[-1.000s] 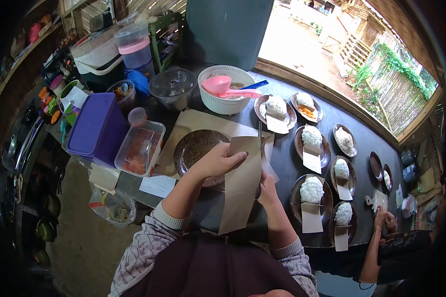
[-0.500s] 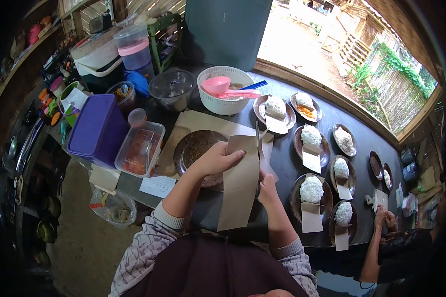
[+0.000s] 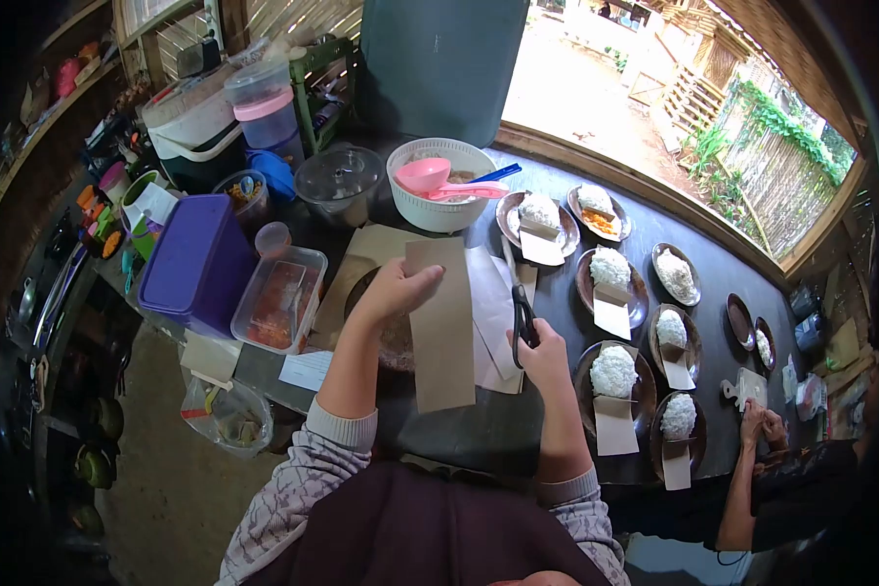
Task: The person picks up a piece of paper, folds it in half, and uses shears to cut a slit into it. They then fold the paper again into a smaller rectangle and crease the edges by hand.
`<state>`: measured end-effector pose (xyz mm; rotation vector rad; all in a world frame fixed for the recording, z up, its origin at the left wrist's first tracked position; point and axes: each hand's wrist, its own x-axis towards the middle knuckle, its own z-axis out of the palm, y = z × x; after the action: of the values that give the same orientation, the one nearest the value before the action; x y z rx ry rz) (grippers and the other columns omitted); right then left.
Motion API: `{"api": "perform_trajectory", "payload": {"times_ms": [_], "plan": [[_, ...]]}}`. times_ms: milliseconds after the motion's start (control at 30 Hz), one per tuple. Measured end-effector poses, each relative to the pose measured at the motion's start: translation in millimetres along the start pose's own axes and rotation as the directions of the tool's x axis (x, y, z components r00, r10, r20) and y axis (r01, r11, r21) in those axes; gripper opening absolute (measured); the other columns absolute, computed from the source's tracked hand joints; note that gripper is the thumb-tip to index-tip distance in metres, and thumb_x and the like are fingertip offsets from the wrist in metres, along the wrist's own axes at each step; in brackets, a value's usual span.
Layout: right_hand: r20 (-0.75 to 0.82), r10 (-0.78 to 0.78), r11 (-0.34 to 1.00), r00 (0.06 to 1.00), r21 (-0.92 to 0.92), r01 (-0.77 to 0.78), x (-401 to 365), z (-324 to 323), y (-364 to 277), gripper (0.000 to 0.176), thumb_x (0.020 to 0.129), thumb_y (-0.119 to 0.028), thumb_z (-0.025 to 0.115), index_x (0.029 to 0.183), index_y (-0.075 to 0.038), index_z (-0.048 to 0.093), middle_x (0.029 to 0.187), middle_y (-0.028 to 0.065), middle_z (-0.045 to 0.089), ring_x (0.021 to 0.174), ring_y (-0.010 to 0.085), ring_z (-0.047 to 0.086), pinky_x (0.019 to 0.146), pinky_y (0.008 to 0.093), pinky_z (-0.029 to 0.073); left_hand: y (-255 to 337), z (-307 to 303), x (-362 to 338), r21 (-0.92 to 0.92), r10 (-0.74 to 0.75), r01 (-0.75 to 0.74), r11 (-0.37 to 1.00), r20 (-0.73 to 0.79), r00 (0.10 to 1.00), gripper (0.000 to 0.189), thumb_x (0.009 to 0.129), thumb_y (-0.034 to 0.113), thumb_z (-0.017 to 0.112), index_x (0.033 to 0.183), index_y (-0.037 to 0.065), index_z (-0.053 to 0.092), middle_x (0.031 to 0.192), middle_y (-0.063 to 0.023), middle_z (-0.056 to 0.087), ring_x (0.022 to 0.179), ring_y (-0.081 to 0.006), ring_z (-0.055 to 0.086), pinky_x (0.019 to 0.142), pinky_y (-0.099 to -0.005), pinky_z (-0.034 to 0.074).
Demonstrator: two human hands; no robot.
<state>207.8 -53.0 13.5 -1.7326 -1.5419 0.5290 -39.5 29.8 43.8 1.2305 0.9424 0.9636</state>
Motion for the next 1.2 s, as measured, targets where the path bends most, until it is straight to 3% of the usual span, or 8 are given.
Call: {"api": "perform_trajectory", "payload": {"times_ms": [133,400,567,900,967,1033,1067,1200], "plan": [[-0.013,-0.099,0.993,0.995,-0.067,0.098,5.3,2.4,22.2,0.034,0.068,-0.015,0.065,0.094,0.006,0.058,0.087,0.0212,0.060,0.082,0.0338,0.059,0.075,0.0369,0.047,-0.5,-7.0,5.1,0.062,0.097,-0.081,0.995,-0.332,0.938,0.032,0.080,0.029,0.065,0.089,-0.002,0.062,0.078,-0.0035,0.061,0.063,-0.0091,0.053,0.056,-0.0222,0.041],[-0.062,-0.102,0.989,0.993,-0.112,0.095,5.5,10.4,21.7,0.036,0.071,-0.019,0.066,0.100,0.001,0.057,0.107,0.0184,0.056,0.098,0.0309,0.055,0.086,0.0384,0.042,-17.5,-15.2,21.2,-0.016,0.082,-0.094,0.995,-0.364,0.928,0.039,0.080,0.036,0.064,0.089,-0.002,0.062,0.079,-0.0052,0.062,0.065,-0.0107,0.055,0.057,-0.0240,0.043],[0.148,-0.293,0.904,0.945,-0.278,0.324,-0.5,12.6,11.7,0.029,0.077,-0.024,0.061,0.103,-0.011,0.058,0.120,0.0051,0.051,0.114,0.0227,0.047,0.097,0.0585,0.025,-15.3,-7.2,20.7,-0.051,0.016,-0.041,0.998,-0.423,0.906,0.045,0.080,0.041,0.064,0.087,-0.003,0.061,0.079,-0.0076,0.062,0.067,-0.0133,0.057,0.058,-0.0258,0.044],[0.095,-0.111,0.931,0.989,-0.340,0.137,2.7,25.4,16.4,0.037,0.087,-0.037,0.044,0.111,-0.013,0.058,0.134,0.0046,0.039,0.125,0.0215,0.036,0.097,0.0682,0.005,-10.0,15.3,18.3,-0.248,0.027,-0.111,0.962,-0.320,0.947,0.036,0.083,0.039,0.060,0.078,0.003,0.062,0.064,0.0004,0.055,0.051,-0.0082,0.048,0.046,-0.0229,0.034],[0.024,-0.152,0.941,0.988,-0.303,0.152,3.2,17.4,2.8,0.037,0.086,-0.032,0.050,0.112,-0.007,0.057,0.127,0.0108,0.046,0.117,0.0232,0.044,0.099,0.0585,0.020,-5.1,20.2,12.8,-0.371,0.020,-0.138,0.918,-0.306,0.952,0.036,0.082,0.040,0.060,0.076,0.004,0.062,0.060,0.0017,0.053,0.048,-0.0073,0.045,0.042,-0.0220,0.031],[0.064,-0.390,0.875,0.918,0.336,0.349,1.5,9.3,-5.2,0.035,0.082,-0.022,0.059,0.110,-0.001,0.056,0.111,0.0139,0.057,0.102,0.0201,0.055,0.091,0.0388,0.038,-3.8,15.5,6.3,0.009,-0.042,0.041,0.999,0.025,0.999,0.037,0.086,0.036,0.057,0.085,-0.001,0.062,0.069,-0.0019,0.060,0.052,-0.0062,0.053,0.042,-0.0183,0.037],[0.088,-0.317,0.782,0.944,0.588,0.208,-6.4,11.6,-13.1,0.031,0.079,-0.014,0.065,0.104,0.003,0.058,0.093,0.0095,0.063,0.086,0.0141,0.058,0.076,0.0242,0.044,-8.1,30.7,4.0,-0.016,0.011,-0.011,1.000,0.002,1.000,0.036,0.086,0.037,0.055,0.081,0.003,0.063,0.060,0.0029,0.056,0.043,-0.0015,0.046,0.037,-0.0154,0.030],[0.263,-0.290,0.812,0.920,0.576,0.091,-16.5,11.4,-13.8,0.021,0.082,-0.015,0.062,0.095,0.001,0.062,0.084,0.0009,0.061,0.078,0.0071,0.053,0.069,0.0238,0.044,3.5,42.7,-6.7,0.144,-0.096,0.061,0.988,0.249,0.964,0.028,0.086,0.030,0.057,0.091,0.004,0.064,0.073,-0.0003,0.062,0.057,-0.0049,0.055,0.048,-0.0172,0.041]]}}
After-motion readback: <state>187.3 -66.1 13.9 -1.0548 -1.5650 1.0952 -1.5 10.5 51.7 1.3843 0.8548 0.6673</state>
